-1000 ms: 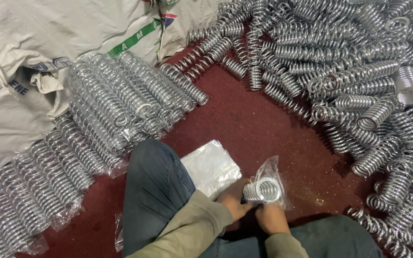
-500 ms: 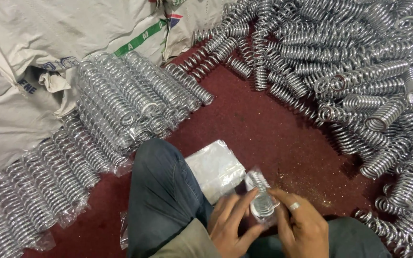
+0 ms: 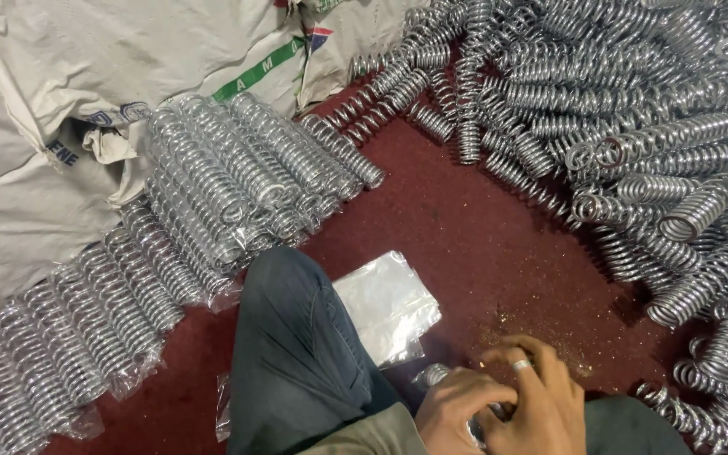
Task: Packing individual metal springs into small plastic bags from a large pile on the floor.
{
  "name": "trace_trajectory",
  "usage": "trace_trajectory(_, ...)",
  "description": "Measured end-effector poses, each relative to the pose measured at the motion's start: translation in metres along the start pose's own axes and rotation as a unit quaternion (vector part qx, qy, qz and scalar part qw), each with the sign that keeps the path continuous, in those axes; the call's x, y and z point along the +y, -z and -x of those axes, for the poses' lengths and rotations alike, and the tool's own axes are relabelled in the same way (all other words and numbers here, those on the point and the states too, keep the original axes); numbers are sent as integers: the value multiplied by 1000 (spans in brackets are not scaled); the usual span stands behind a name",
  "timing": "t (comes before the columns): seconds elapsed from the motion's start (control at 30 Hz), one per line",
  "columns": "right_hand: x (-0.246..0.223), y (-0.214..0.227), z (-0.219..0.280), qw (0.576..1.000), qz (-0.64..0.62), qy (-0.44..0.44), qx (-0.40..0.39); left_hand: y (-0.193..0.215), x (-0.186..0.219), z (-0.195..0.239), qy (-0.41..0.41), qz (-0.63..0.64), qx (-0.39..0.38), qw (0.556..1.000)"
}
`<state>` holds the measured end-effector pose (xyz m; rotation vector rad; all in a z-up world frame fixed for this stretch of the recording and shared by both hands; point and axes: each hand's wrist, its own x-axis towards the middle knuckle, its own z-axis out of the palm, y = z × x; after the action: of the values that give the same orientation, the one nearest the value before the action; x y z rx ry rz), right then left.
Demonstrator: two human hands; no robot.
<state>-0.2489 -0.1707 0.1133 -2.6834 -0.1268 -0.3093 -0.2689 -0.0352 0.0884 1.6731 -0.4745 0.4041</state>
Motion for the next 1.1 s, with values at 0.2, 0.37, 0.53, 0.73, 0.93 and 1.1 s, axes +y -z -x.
trace_trajectory(0.2, -6, -1, 4, 988, -112, -38, -100, 40, -78, -2, -51, -155, -210, 964)
trace_trajectory(0.37, -5, -6, 24, 968, -230, -10, 100, 139, -83, -102, -285, -387, -107, 870)
trace_trajectory(0.53, 68, -55, 47, 969, -241, -39, 43, 251, -103, -182, -80, -570, -125, 808)
trace_trajectory(0.73, 65, -53, 34, 976, -209, -55, 0, 293, -150, -178, 122, -669, -197, 706)
trace_trajectory(0.93, 136, -24, -40, 975, -141, -166, -47, 253, -142, -137, -66, -637, -94, 762)
trace_trajectory(1.1, 230, -28, -108, 958, 122, -255, 50, 215, -168, -62, -194, -497, -160, 830)
